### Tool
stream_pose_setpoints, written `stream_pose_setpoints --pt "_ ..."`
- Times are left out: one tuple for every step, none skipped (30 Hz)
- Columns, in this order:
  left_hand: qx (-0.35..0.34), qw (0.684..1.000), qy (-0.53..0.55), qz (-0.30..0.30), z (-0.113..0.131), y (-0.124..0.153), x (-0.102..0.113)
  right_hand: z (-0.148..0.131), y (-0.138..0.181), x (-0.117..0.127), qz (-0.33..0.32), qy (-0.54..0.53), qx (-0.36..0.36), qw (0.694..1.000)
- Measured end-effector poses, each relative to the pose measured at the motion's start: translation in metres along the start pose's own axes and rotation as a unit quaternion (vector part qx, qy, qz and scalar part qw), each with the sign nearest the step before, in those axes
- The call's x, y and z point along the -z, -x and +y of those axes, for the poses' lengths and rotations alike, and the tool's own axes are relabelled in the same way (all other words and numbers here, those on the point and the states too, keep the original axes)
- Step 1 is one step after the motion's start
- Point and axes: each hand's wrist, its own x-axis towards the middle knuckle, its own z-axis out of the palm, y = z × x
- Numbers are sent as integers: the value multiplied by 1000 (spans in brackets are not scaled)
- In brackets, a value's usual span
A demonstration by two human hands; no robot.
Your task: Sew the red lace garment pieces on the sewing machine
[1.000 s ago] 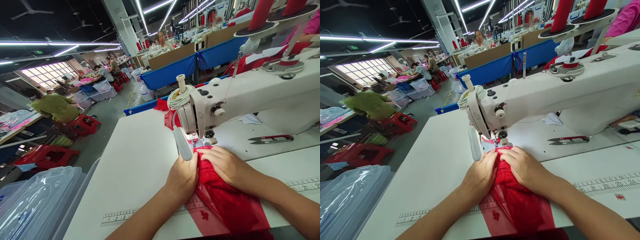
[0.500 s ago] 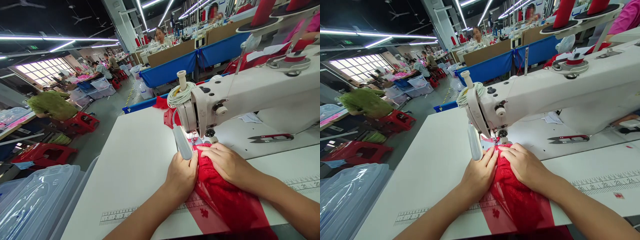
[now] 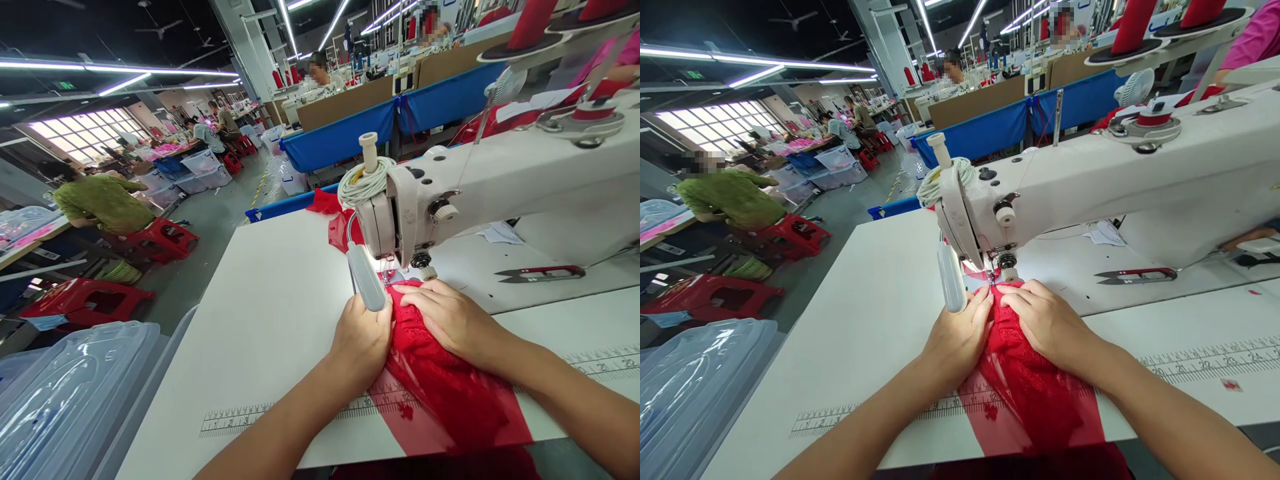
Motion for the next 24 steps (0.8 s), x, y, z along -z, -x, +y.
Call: stream_pose_setpoints --pt "0 1000 4 -1 0 0 0 0 0 0 0 -2 -2 1000" --pt "0 1000 7 0 0 0 0 0 0 0 0 -4 -4 1000" --pt "1 1000 9 -1 -1 0 0 0 0 0 -1 -5 -5 1000" --pt "2 1000 11 -1 -1 0 0 0 -1 1 -1 -4 -5 1000" --pt "2 1000 12 -1 -1 0 0 0 -1 1 -1 -2 -3 1000" --pt "1 1000 12 -1 -2 0 0 0 -2 1 0 1 0 1000" --pt "0 1000 12 -3 -2 0 1 0 -2 1 0 4 2 1000" --pt "0 1000 11 -6 -2 0 1 0 -2 1 1 5 4 1000" --pt "1 1000 10 -12 -2 0 2 0 -3 1 2 6 4 1000" --pt "2 1000 7 -17 -3 -1 3 0 -3 1 4 6 3 1000" --pt "2 1000 5 -21 -3 -1 4 1 -3 1 5 6 2 1000" --pt "1 1000 3 -23 -3 -2 5 1 -3 1 7 6 0 1000" --pt "1 1000 3 -23 -3 -3 6 2 -4 0 8 6 -1 1000" --pt "0 1000 4 -22 -3 -3 6 2 -4 0 9 6 -2 1000" --pt "1 1000 6 -20 -3 -4 7 3 -4 0 9 7 -2 1000" --pt "1 1000 7 -18 -4 -4 7 3 -4 -1 10 7 -1 1000" --pt "1 1000 7 -17 -4 -4 7 3 -4 -1 10 7 0 1000" --pt "-1 1000 4 -15 -4 -4 6 3 -4 -1 11 8 1 1000" --pt "-4 1000 0 -14 -4 -4 6 3 -4 -2 12 9 1 1000" --pt "-8 1000 -6 -13 -5 -3 5 3 -4 -2 13 12 1 1000" --pt "-11 1000 -11 -14 -5 -3 5 3 -4 -2 15 15 0 1000" --pt "-13 1000 -16 -15 -5 -2 4 3 -4 -2 15 20 -1 1000" --pt "-14 1000 -19 -16 -6 -2 4 3 -4 -3 15 25 1 1000" --pt "-13 1000 -20 -17 -6 -2 4 3 -4 -2 15 29 4 999"
